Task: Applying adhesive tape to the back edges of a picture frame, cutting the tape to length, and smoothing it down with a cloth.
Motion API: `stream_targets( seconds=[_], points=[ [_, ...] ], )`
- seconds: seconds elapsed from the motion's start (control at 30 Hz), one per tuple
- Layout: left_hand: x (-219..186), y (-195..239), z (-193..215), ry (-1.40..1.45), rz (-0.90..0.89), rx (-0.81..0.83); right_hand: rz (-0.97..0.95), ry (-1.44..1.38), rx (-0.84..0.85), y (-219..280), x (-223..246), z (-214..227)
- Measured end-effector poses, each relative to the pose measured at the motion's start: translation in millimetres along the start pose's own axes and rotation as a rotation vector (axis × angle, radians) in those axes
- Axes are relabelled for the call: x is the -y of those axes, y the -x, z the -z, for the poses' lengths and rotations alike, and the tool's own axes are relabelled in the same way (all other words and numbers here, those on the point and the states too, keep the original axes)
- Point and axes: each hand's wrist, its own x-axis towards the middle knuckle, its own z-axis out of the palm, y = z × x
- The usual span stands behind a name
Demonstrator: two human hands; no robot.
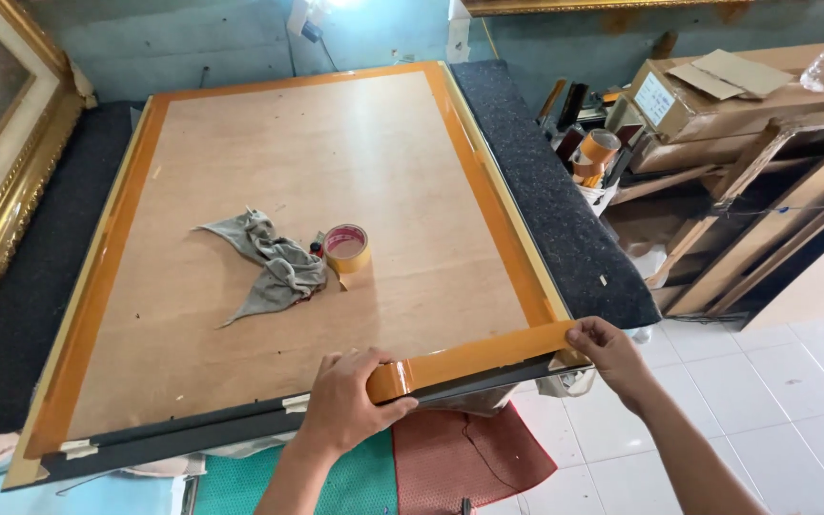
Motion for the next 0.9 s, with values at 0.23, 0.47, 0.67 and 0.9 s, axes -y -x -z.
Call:
stream_targets(
  seconds=[0.23, 0.47, 0.67, 0.9],
  points=[
    [-15, 12, -29, 0.006, -0.034, -0.255, 0.101, -0.221, -0.031, -2, -27, 12],
    [-38, 17, -42, 0.074, -0.052, -0.313, 0.128, -0.221, -0.096, -1, -18, 22],
    [-47, 20, -55, 0.130, 0.071, -0.295, 0.141, -0.128, -0.107, -17, -48, 27],
    [-55, 25, -70, -0.049, 0.027, -0.507, 0.177, -0.165, -0.081, -28, -83, 26]
  ],
)
